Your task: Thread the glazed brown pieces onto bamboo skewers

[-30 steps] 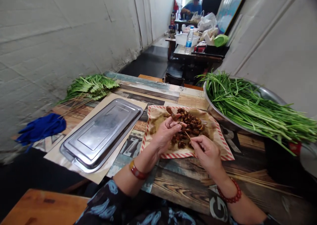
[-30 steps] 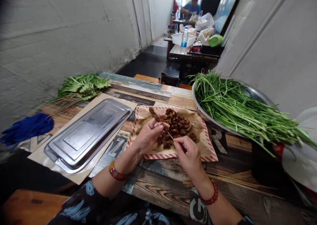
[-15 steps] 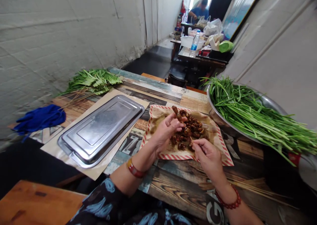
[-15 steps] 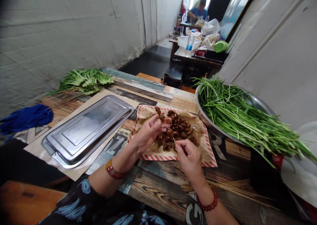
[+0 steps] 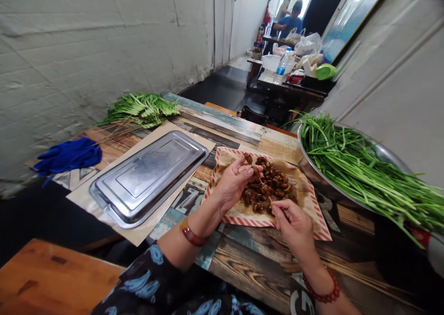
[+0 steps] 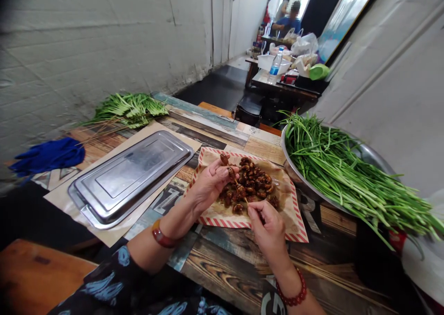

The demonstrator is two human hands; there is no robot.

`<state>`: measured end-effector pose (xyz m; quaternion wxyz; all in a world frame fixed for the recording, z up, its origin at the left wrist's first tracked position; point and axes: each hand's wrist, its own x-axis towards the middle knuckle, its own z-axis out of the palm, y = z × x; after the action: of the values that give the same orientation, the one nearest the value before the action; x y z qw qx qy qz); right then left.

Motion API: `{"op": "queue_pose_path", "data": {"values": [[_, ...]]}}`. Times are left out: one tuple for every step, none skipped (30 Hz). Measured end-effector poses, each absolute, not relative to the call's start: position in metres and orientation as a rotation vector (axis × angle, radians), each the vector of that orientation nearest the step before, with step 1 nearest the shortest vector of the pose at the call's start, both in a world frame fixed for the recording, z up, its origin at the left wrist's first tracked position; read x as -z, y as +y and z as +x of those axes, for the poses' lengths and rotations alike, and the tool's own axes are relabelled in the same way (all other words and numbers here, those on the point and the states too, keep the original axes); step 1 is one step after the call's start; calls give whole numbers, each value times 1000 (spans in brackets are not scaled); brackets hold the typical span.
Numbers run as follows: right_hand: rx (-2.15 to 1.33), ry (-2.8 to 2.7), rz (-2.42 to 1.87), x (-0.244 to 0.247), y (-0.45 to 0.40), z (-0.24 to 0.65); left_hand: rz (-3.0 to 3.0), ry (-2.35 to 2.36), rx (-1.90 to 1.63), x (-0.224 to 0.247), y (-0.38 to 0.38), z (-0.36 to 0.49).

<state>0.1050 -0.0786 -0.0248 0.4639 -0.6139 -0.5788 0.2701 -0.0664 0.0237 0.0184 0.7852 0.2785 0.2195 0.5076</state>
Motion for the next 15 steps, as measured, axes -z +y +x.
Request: {"op": "queue_pose_path", "data": {"values": [[-676, -1422, -1514, 25, -79, 106, 609, 474, -1079, -18, 22, -65], [-689, -1421, -1517, 25, -79, 106, 618, 473, -1063, -18, 21, -64], [-694, -1417, -1518, 26, -78, 107, 628, 472, -1049, -18, 20, -63], [-689, -1413, -1518, 26, -78, 108, 637, 470, -1038, -18, 19, -63], [-678, -1409, -1517, 26, -78, 108, 645, 471, -1030, -18, 20, -63], [-662, -1406, -1517, 26, -78, 109, 647, 475, -1029, -18, 20, -64], [-646, -1406, -1518, 26, -78, 109, 641, 482, -1036, -19, 22, -65], [-630, -1410, -1521, 25, -77, 109, 626, 491, -1052, -20, 24, -66], [-615, -1417, -1524, 25, -78, 109, 606, 500, -1077, -21, 26, -69], [-603, -1429, -1527, 24, -78, 109, 585, 508, -1111, -22, 29, -71], [-594, -1447, -1528, 23, -78, 110, 567, 515, -1146, -22, 31, -73], [-587, -1469, -1530, 23, -79, 109, 556, 520, -1176, -23, 34, -76], [-579, -1492, -1533, 22, -79, 109, 550, 523, -1197, -24, 35, -78], [-567, -1515, -1538, 21, -80, 109, 547, 527, -1210, -24, 37, -79], [-553, -1536, -1543, 20, -80, 109, 543, 531, -1215, -23, 37, -80]]}}
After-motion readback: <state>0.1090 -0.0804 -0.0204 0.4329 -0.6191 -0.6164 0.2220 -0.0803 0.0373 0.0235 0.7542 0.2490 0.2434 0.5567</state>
